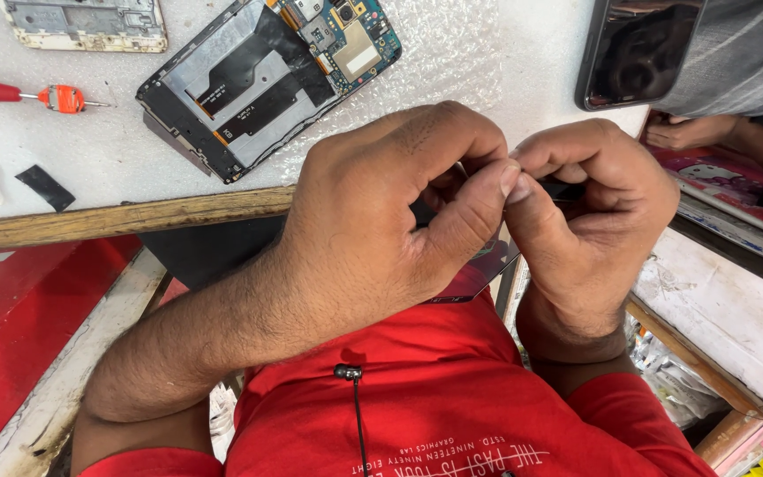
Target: The person disassembles a smartphone, removes the battery, and handles internal components and a screen assembly. They then reassemble the device by placing the screen back onto the chassis and pressing the edges to secure it.
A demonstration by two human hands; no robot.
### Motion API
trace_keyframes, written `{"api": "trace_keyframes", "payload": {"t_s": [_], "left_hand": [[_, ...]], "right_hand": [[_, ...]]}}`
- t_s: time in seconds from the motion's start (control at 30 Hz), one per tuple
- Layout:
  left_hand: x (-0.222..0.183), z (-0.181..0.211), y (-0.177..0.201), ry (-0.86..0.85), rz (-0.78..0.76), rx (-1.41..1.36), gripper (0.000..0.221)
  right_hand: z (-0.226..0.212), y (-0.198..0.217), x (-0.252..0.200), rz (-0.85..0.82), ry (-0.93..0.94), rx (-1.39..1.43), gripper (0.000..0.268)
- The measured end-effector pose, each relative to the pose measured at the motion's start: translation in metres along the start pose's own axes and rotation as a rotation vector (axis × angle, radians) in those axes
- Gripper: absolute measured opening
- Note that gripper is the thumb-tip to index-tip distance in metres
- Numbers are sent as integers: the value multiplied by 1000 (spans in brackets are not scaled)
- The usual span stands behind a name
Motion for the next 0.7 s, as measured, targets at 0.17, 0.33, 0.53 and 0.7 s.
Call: {"api": "trace_keyframes", "payload": {"t_s": [0.17, 0.33, 0.53, 0.7], "left_hand": [[0, 1, -1, -36, 25, 32, 13], [1, -1, -1, 0, 15, 9, 12], [4, -4, -1, 34, -25, -100, 8], [4, -3, 0, 49, -33, -173, 9]], "right_hand": [[2, 1, 0, 3, 20, -6, 10], [4, 4, -1, -22, -14, 50, 11], [9, 5, 2, -79, -88, 249, 9], [12, 6, 5, -103, -116, 316, 9]]}}
Point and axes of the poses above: each hand's wrist, its own x-axis towards the middle knuckle, its own y-axis out of the back of the hand, z = x × y, the point moved 3 cm from there along x, towards the middle knuckle, and after that the axes turned 10 degrees about x, right-handed, at the moved point
